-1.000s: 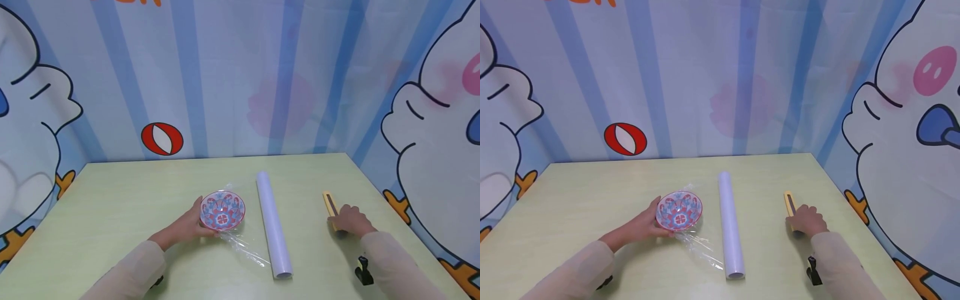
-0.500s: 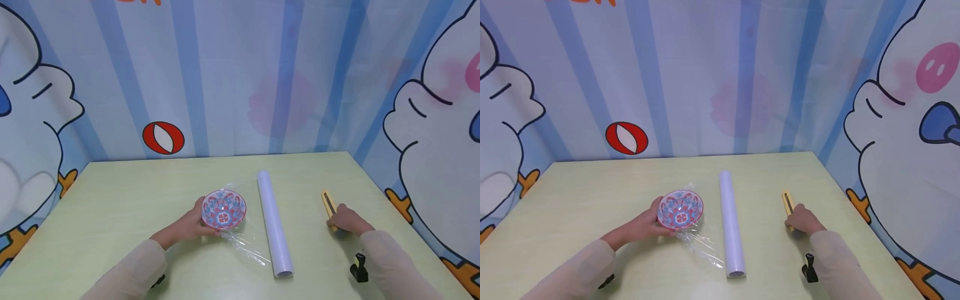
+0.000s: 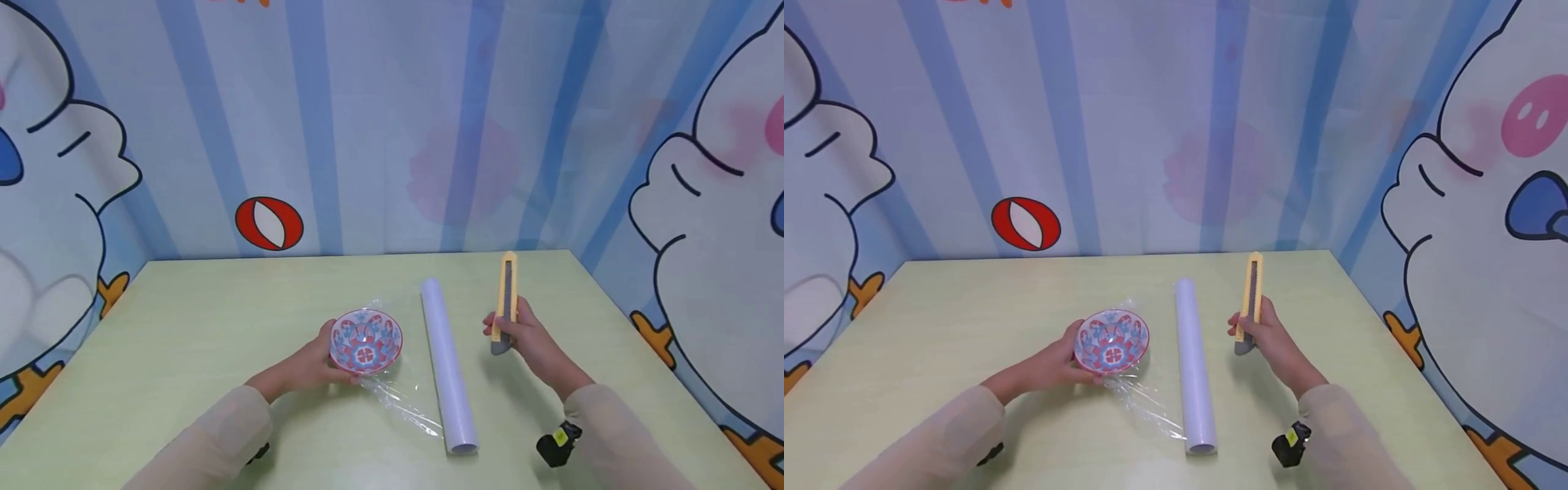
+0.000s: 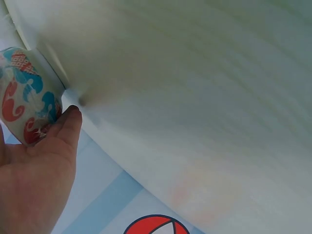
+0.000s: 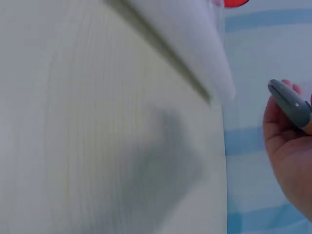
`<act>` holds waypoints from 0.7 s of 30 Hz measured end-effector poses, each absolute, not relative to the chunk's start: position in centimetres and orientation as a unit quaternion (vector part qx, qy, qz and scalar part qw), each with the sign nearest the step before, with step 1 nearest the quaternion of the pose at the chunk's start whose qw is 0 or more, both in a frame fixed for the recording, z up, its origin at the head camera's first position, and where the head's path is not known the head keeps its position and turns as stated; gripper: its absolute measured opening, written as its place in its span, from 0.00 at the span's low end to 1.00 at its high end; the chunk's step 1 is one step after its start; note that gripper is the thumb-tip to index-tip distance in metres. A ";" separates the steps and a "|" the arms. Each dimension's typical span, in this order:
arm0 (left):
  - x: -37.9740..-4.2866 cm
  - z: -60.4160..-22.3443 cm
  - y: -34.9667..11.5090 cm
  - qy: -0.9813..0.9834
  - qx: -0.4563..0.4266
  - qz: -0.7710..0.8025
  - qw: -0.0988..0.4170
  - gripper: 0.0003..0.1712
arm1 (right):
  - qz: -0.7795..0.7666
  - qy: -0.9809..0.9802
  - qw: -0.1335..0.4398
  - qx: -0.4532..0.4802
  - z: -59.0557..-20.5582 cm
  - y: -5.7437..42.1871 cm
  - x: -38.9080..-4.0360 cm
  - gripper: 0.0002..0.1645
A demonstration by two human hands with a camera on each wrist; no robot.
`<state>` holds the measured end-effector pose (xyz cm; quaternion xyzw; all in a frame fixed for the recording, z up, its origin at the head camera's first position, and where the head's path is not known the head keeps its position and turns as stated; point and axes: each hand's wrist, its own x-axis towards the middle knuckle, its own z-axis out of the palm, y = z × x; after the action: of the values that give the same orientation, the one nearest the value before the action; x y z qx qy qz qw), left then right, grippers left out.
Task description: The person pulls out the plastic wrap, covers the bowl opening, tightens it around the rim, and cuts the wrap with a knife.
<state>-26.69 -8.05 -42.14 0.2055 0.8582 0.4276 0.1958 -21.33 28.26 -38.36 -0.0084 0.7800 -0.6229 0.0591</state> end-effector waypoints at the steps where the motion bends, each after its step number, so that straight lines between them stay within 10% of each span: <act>1: -26.7 -42.1 -8.0 0.858 0.205 0.429 0.195 0.60 | -0.634 0.771 0.051 -0.022 -38.3 27.9 -21.2 0.32; 21: -26.7 -42.0 -8.0 0.861 0.197 0.426 0.196 0.62 | -0.680 0.727 0.012 -0.096 -36.6 24.9 -19.9 0.34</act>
<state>-26.69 -8.02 -42.00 0.1971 0.8611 0.4258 0.1960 -19.93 24.92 -36.59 -0.0961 0.7272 -0.6795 0.0120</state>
